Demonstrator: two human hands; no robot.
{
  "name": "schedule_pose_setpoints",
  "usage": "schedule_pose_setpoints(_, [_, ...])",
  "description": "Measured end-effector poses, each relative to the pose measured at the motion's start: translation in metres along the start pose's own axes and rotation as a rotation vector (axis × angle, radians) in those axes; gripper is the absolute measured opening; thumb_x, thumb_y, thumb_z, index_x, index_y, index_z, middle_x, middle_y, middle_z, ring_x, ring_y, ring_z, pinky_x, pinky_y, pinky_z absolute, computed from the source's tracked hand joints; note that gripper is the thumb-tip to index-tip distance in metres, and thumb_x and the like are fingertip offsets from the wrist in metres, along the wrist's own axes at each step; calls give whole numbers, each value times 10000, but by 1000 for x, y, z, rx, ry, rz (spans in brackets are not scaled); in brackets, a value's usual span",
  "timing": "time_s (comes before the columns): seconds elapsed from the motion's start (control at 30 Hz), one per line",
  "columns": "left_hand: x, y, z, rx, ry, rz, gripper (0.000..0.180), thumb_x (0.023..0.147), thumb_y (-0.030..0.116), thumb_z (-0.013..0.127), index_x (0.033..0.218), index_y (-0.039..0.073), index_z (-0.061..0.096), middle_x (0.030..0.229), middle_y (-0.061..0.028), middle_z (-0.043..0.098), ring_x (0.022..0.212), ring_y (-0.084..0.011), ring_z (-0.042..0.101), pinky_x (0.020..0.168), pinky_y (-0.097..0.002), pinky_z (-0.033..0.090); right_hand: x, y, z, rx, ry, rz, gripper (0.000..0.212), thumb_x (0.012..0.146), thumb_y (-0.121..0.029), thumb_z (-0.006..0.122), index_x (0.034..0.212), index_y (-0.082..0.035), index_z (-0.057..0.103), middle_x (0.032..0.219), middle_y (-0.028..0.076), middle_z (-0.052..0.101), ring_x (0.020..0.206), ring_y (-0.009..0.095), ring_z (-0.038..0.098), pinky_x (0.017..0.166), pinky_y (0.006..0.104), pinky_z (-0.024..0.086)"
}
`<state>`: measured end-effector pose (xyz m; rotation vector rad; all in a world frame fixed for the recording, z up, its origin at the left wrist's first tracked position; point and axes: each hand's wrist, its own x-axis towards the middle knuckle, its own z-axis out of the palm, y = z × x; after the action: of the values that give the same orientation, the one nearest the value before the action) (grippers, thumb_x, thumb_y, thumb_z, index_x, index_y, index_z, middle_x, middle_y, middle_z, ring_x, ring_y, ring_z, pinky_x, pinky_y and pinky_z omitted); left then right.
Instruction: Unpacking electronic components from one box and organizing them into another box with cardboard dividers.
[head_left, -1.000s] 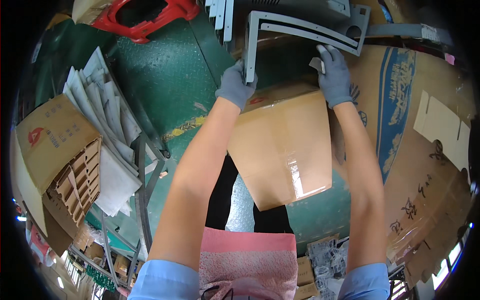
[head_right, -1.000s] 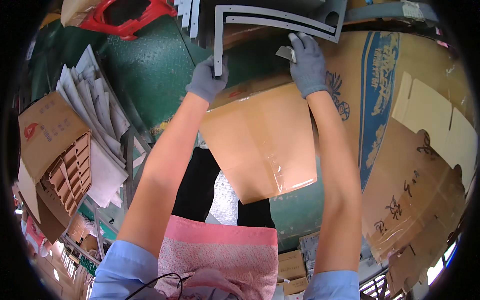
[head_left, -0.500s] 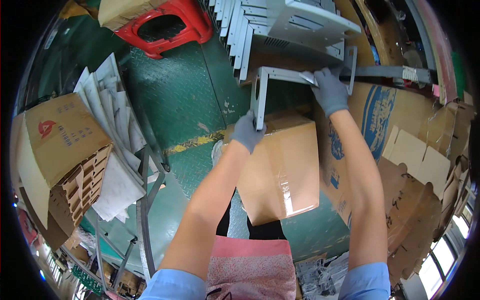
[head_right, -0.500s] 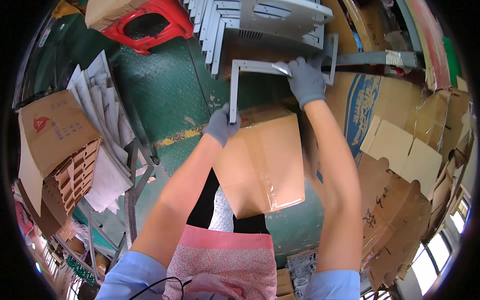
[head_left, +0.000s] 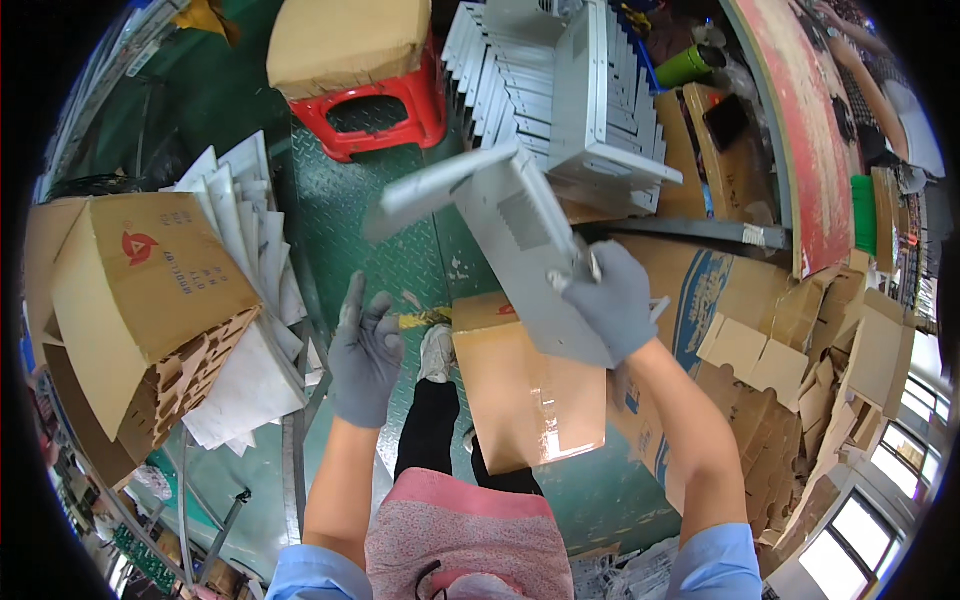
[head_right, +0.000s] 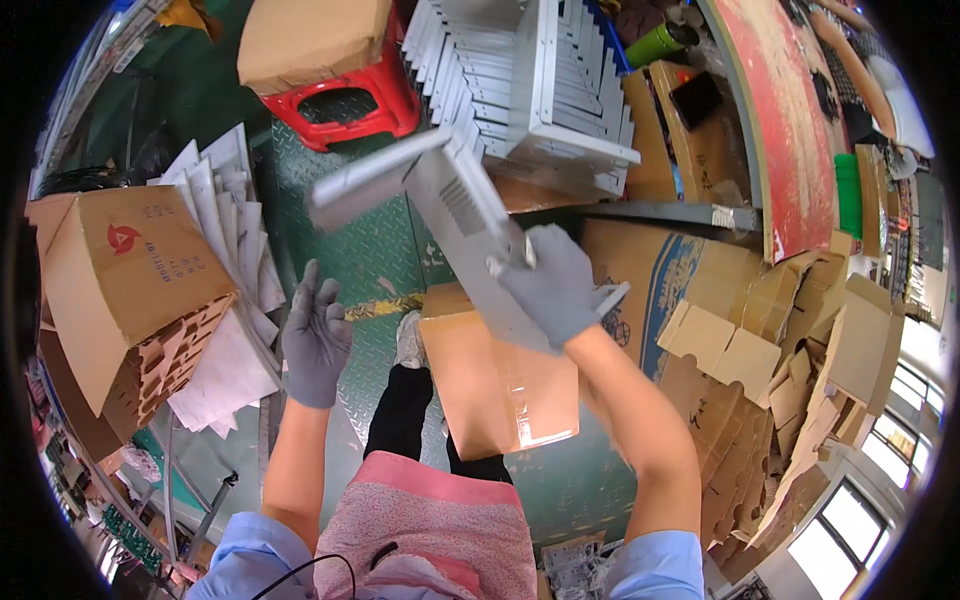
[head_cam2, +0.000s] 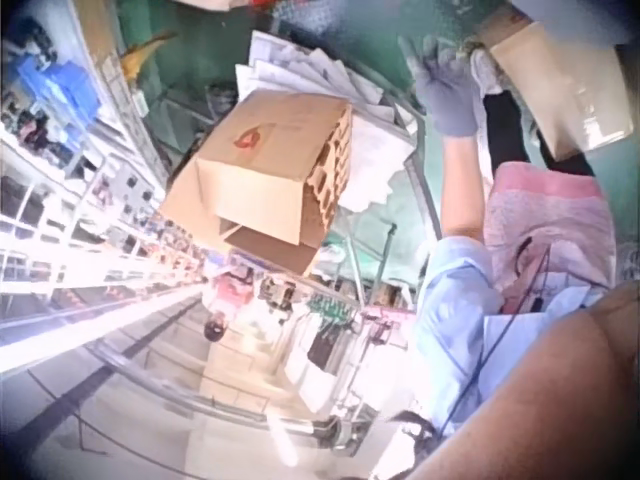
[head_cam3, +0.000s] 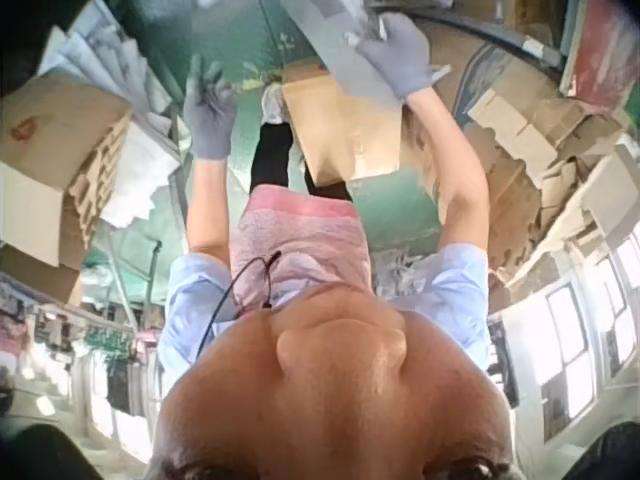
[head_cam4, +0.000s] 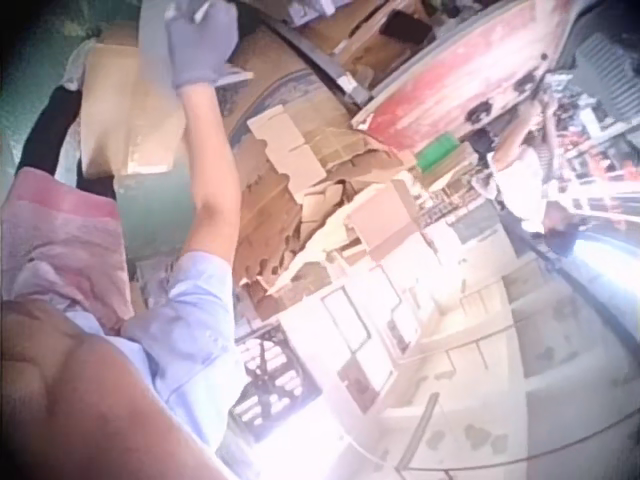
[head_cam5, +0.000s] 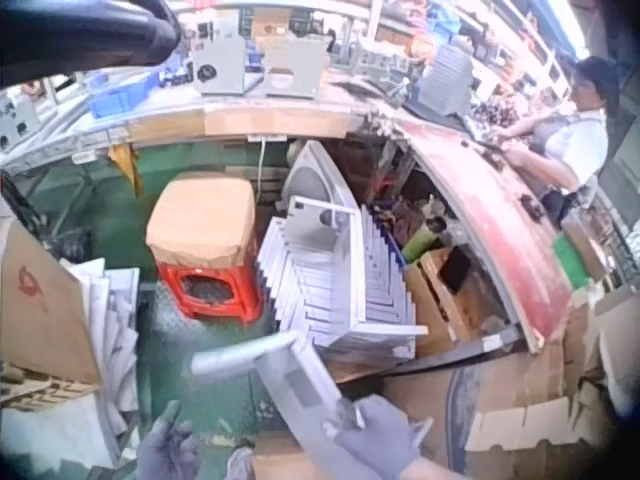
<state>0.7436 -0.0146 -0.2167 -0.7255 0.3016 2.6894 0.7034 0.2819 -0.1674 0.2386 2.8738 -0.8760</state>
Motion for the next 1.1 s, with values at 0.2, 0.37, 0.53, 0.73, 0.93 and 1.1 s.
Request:
schedule_pose_setpoints(0.2, [-9, -8, -19, -15, 198, -143, 316, 970, 203, 426, 1261, 94, 481, 1036, -124, 637, 802, -229, 653, 676, -318, 573, 131, -28, -1, 26, 52, 86, 436, 677, -416, 704, 830, -11, 658, 745, 181, 636, 702, 299, 632, 674, 378, 484])
schedule_pose_setpoints(0.37, [-22, -29, -47, 7, 302, -232, 342, 943, 213, 465, 1260, 84, 477, 971, -97, 623, 774, -201, 617, 623, -283, 544, 217, -31, -16, -222, 200, 233, 350, 715, -372, 619, 842, -52, 682, 855, 209, 649, 814, 353, 630, 745, 418, 491])
schedule_pose_setpoints(0.53, [-21, -42, -90, 204, 473, -280, 326, 936, 242, 489, 1224, 89, 500, 927, -59, 581, 821, -158, 582, 648, -269, 492, 200, -2, -9, -23, 393, 8, 309, 780, -351, 610, 874, -57, 632, 891, 177, 635, 863, 336, 608, 757, 389, 473])
schedule_pose_setpoints(0.73, [10, -66, -148, 826, 622, -349, 385, 908, 248, 530, 1249, 70, 506, 1024, -72, 616, 923, -175, 595, 818, -312, 490, 0, 89, 68, 12, 55, -2, 237, 894, -238, 532, 1007, -39, 589, 962, 184, 597, 931, 348, 577, 817, 369, 454])
schedule_pose_setpoints(0.93, [44, -118, -165, 1983, 396, -104, 460, 876, 267, 542, 1295, 92, 471, 1299, -139, 470, 1244, -313, 414, 1025, -390, 346, -146, 269, 130, -109, -164, 794, 369, 914, -310, 465, 1181, -70, 552, 1151, 174, 587, 1076, 344, 544, 920, 399, 423])
schedule_pose_setpoints(1.1, [45, -170, -207, 2090, 351, 25, 489, 882, 350, 548, 1302, 119, 449, 1418, -201, 270, 1316, -367, 266, 1056, -415, 293, -223, 320, 162, -149, -426, 994, 426, 917, -377, 453, 1194, -70, 555, 1197, 188, 565, 1120, 366, 518, 932, 414, 419])
